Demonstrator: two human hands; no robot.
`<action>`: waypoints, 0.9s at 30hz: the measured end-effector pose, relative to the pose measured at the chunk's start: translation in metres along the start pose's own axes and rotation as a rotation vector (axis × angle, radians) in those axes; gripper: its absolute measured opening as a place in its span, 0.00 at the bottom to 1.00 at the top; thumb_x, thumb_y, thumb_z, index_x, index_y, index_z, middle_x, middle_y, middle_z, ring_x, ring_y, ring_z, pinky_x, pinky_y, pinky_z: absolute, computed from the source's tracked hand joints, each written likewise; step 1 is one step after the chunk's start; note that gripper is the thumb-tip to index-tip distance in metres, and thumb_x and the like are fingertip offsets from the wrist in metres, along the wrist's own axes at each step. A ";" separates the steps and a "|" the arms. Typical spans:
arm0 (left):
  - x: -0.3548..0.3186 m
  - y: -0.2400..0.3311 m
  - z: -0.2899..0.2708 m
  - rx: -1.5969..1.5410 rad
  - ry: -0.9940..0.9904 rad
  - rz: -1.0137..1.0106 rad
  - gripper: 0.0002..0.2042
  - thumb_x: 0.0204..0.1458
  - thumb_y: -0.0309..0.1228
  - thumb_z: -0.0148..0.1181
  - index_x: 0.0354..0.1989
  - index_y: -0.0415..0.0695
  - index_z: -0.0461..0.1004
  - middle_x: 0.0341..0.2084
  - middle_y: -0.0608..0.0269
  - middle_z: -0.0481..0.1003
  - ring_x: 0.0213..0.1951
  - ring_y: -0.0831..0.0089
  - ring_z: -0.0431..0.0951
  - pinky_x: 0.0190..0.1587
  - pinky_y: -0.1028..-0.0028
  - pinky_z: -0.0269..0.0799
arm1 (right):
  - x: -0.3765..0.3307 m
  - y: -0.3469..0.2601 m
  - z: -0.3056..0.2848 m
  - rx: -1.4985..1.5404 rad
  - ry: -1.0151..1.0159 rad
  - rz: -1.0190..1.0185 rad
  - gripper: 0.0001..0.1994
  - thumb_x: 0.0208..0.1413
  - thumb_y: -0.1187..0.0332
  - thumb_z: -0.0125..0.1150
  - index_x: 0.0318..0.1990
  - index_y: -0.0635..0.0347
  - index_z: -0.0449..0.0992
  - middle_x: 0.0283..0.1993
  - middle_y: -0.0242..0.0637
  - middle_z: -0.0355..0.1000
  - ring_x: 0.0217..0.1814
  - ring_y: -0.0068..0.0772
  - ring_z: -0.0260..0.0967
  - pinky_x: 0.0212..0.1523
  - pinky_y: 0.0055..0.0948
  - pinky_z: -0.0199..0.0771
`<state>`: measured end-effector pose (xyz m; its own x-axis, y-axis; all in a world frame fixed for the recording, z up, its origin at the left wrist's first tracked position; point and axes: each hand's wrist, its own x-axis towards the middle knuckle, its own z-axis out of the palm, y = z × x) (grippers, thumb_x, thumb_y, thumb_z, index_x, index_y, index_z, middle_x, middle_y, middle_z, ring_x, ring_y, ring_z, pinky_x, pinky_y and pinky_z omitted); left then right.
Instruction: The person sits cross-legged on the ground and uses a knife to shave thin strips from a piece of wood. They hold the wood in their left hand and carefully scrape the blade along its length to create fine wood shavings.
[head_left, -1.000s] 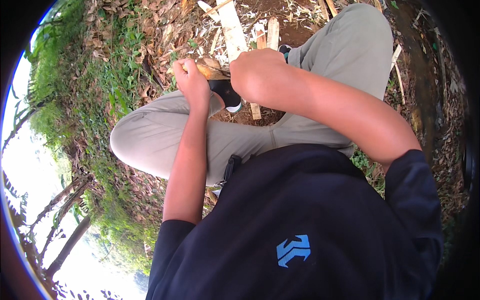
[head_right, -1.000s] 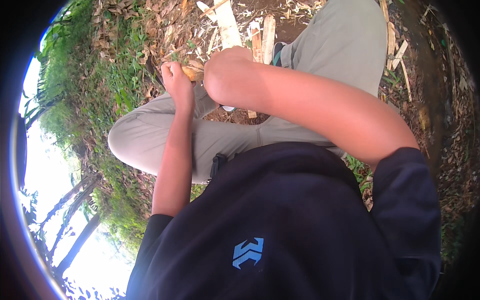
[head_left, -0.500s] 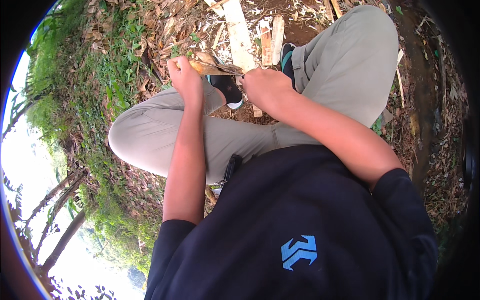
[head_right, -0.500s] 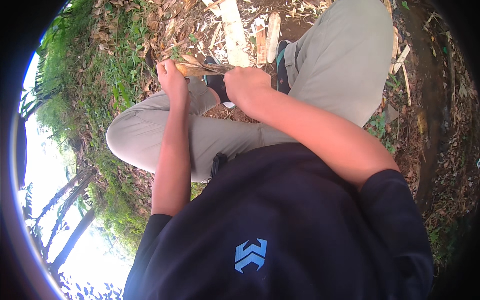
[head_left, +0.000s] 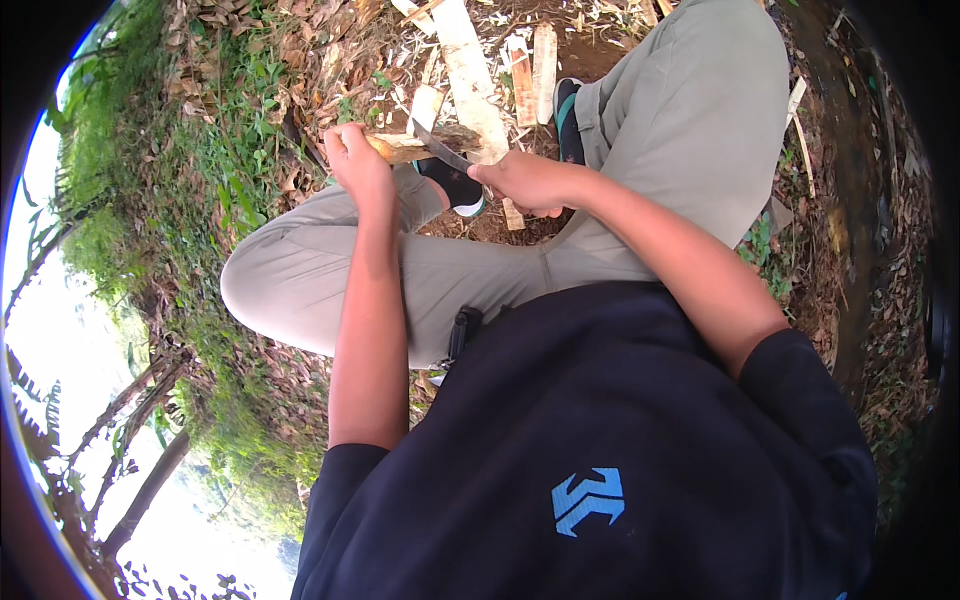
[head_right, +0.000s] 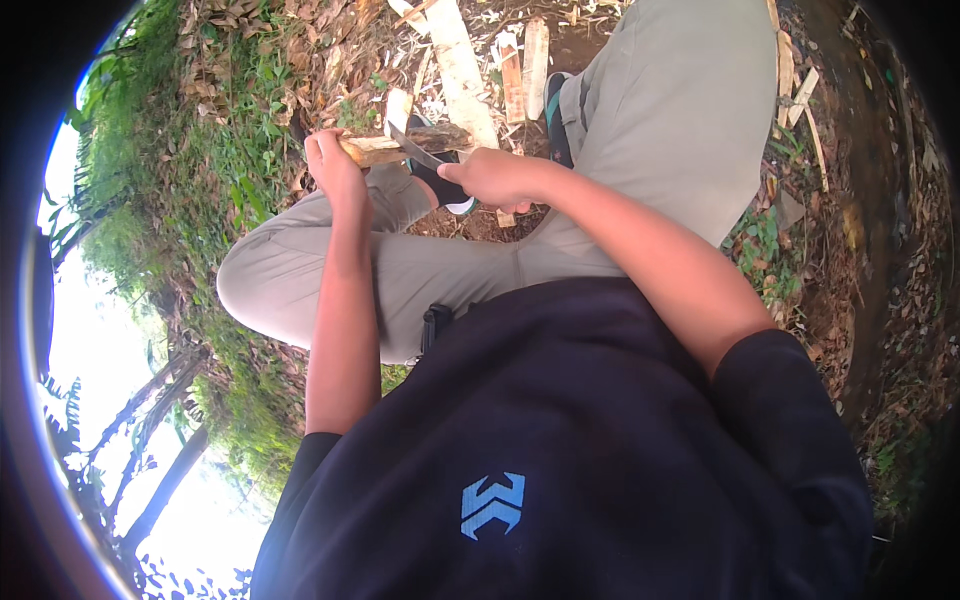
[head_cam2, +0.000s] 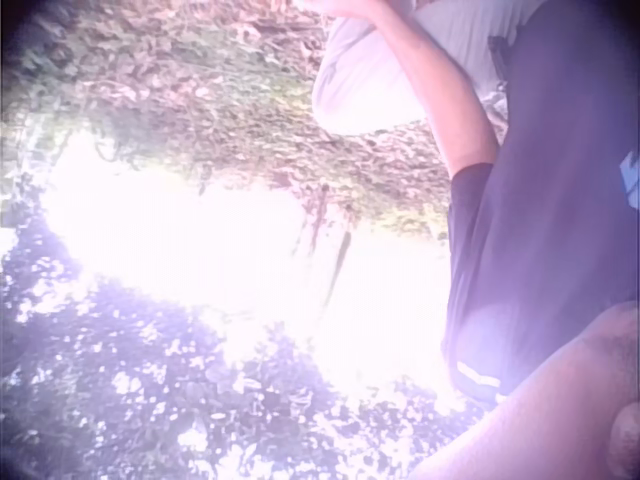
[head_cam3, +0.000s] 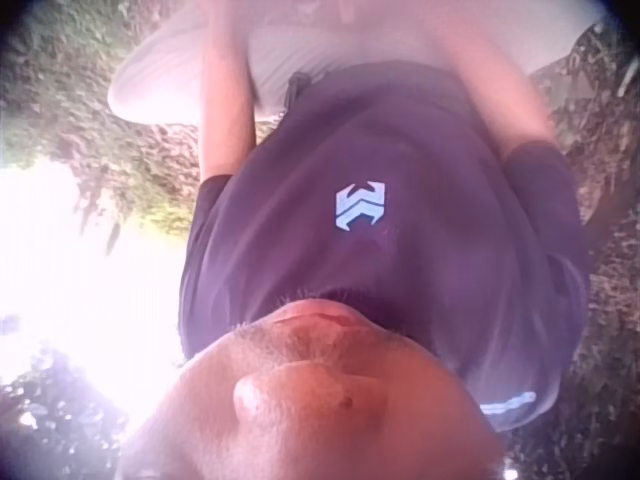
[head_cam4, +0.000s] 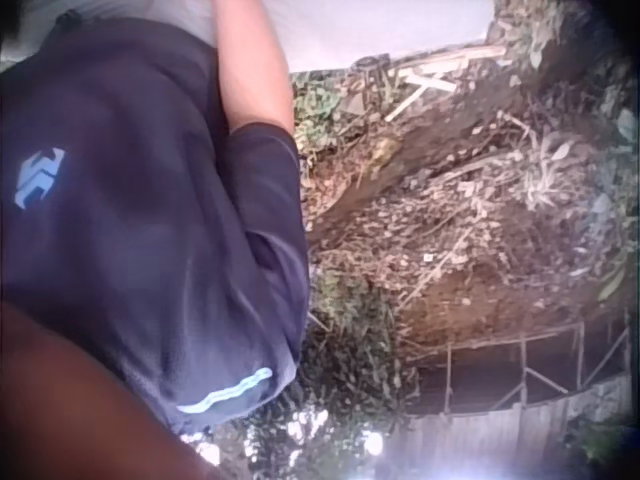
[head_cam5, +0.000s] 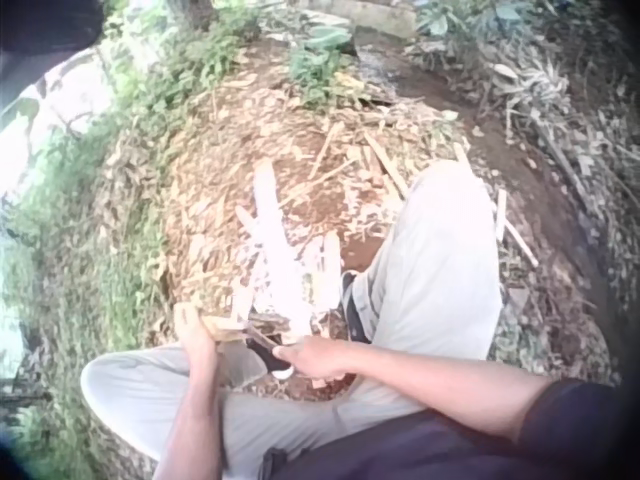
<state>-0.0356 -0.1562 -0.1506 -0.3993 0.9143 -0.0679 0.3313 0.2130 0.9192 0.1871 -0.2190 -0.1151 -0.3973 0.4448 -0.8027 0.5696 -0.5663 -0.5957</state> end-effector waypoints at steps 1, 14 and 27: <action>0.001 -0.001 0.001 -0.019 -0.001 0.004 0.10 0.60 0.33 0.47 0.36 0.40 0.71 0.35 0.58 0.72 0.37 0.68 0.69 0.45 0.68 0.65 | -0.001 0.002 -0.001 -0.146 0.067 -0.097 0.31 0.69 0.47 0.43 0.33 0.73 0.76 0.33 0.58 0.76 0.37 0.59 0.76 0.41 0.45 0.76; -0.041 0.030 0.011 0.125 -0.031 0.092 0.09 0.60 0.34 0.48 0.37 0.41 0.69 0.26 0.57 0.70 0.30 0.68 0.68 0.39 0.65 0.66 | -0.069 -0.079 -0.012 -0.911 0.216 -0.267 0.12 0.52 0.70 0.59 0.41 0.63 0.83 0.41 0.47 0.81 0.43 0.44 0.81 0.39 0.44 0.80; -0.023 0.009 0.004 0.096 0.041 -0.029 0.10 0.59 0.35 0.49 0.36 0.41 0.71 0.27 0.55 0.73 0.31 0.64 0.70 0.40 0.63 0.67 | -0.022 -0.063 0.008 -0.682 0.184 0.040 0.17 0.63 0.62 0.53 0.45 0.66 0.81 0.44 0.49 0.80 0.47 0.46 0.80 0.44 0.44 0.80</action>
<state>-0.0204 -0.1738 -0.1419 -0.4438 0.8929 -0.0762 0.3984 0.2727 0.8757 0.1544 -0.1983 -0.0597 -0.2725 0.5767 -0.7701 0.9291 -0.0503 -0.3665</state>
